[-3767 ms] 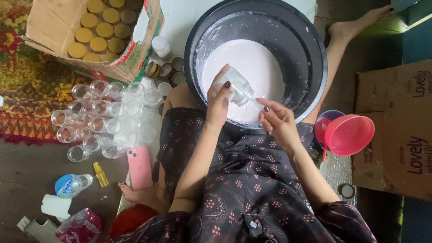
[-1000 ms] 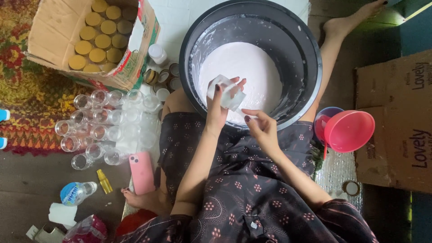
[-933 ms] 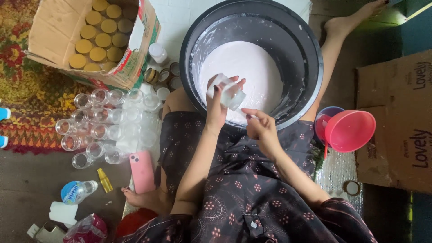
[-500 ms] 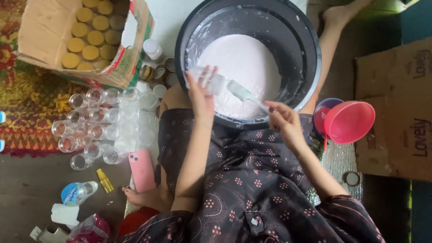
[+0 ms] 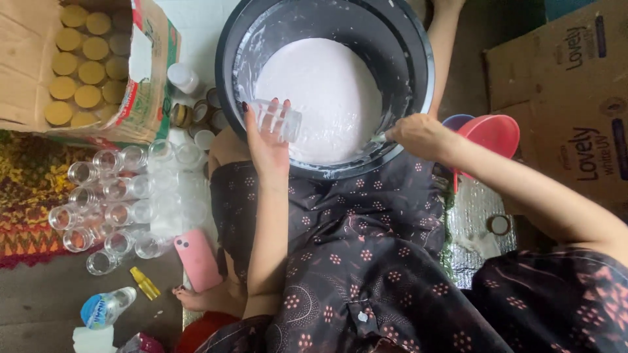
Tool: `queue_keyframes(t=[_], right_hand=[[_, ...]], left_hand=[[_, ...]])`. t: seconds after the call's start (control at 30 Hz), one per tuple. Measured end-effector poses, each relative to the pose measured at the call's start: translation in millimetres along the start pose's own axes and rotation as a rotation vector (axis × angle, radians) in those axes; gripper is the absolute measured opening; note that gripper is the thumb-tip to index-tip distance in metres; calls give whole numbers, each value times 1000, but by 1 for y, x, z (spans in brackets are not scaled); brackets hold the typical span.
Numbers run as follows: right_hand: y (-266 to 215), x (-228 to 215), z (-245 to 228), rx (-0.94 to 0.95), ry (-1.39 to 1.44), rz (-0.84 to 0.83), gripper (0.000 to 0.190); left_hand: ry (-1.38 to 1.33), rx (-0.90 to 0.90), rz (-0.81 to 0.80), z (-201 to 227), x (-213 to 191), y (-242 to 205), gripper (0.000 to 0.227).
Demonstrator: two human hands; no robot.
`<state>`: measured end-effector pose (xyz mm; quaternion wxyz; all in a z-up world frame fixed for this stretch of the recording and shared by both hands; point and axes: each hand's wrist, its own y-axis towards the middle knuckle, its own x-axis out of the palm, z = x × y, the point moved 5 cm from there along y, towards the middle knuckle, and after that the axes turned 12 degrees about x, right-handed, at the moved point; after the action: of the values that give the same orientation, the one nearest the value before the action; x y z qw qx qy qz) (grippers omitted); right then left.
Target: Filling small plastic jars with a white cream or lotion from a large bucket using a small cup and a spatula.
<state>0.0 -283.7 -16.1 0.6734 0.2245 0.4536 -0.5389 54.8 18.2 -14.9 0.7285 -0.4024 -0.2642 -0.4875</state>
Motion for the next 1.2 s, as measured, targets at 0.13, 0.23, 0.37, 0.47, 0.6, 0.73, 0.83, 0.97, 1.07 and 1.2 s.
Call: queue_keyframes(t=[0.13, 0.23, 0.37, 0.47, 0.6, 0.73, 0.83, 0.97, 1.07, 1.2], right_hand=[[2, -51, 30, -31, 7, -140, 15], [21, -56, 58, -93, 259, -328, 38], [30, -23, 86, 338, 683, -327, 22], [24, 26, 86, 385, 772, -364, 22], [16, 45, 91, 444, 734, -470, 28], [21, 14, 112, 381, 739, -398, 26], [27, -23, 106, 175, 735, 79, 19], [31, 4, 86, 229, 237, 133, 19], [29, 29, 70, 287, 148, -82, 22], [18, 49, 50, 386, 363, -197, 23]], left_hand=[[-10, 16, -2, 8, -5, 4, 47], [3, 11, -59, 11, -9, 11, 50], [-83, 19, 39, 16, -11, 11, 56], [-51, 12, 67, 19, -4, 7, 64], [-33, -18, 119, 22, 6, -2, 72], [-97, -20, 119, 27, 3, -6, 60], [-219, 69, -23, 38, 9, -16, 48], [-165, 88, 66, 48, 10, -14, 50], [-136, 94, 112, 56, 5, -8, 53], [-122, 110, 101, 66, -3, -6, 52]])
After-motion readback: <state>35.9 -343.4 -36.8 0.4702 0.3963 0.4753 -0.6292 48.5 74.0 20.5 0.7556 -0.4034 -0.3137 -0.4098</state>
